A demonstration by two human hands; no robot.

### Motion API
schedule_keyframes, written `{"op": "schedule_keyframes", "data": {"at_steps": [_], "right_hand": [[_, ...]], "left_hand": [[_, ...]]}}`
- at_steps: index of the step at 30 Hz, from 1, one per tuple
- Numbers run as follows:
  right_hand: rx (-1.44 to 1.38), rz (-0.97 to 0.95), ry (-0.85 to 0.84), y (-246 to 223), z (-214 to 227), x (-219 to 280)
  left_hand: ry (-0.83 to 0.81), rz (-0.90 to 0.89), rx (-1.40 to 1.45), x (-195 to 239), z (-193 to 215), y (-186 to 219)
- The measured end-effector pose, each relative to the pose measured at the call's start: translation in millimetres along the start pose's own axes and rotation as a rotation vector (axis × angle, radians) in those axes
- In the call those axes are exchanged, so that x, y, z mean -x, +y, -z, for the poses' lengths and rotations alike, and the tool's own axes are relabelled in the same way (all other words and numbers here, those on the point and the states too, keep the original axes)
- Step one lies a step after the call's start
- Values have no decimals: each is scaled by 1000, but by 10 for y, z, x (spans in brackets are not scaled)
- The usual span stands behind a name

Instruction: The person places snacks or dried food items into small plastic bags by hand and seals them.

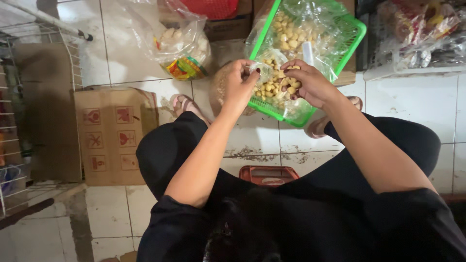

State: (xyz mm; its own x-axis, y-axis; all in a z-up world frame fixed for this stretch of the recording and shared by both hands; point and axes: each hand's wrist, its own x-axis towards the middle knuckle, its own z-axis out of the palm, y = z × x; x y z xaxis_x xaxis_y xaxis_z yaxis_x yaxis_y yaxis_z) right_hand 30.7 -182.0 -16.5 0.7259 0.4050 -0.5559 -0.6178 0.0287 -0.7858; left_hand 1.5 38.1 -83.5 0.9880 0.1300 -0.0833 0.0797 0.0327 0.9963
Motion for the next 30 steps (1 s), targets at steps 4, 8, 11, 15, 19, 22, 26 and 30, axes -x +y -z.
{"op": "schedule_keyframes", "data": {"at_steps": [4, 8, 11, 15, 19, 22, 26, 30], "right_hand": [[-88, -3, -71, -97, 17, 247], [-127, -46, -38, -46, -1, 266], [-184, -35, -13, 55, 27, 213], [-267, -39, 12, 230, 91, 103], [-356, -30, 3, 351, 142, 44], [-388, -10, -15, 376, 150, 27], [-430, -10, -21, 355, 122, 30], [-432, -7, -30, 311, 88, 52]], "left_hand": [[-7, -49, -103, 48, -185, 34], [-37, 30, -84, 54, -362, 8], [-49, 0, -95, 33, -449, -61], [-46, -67, -137, -6, -514, -88], [-48, -68, -244, 24, -541, 63], [-45, -93, -288, 48, -554, 182], [-51, -142, -335, 79, -528, 246], [-53, -148, -321, 85, -502, 234]]}}
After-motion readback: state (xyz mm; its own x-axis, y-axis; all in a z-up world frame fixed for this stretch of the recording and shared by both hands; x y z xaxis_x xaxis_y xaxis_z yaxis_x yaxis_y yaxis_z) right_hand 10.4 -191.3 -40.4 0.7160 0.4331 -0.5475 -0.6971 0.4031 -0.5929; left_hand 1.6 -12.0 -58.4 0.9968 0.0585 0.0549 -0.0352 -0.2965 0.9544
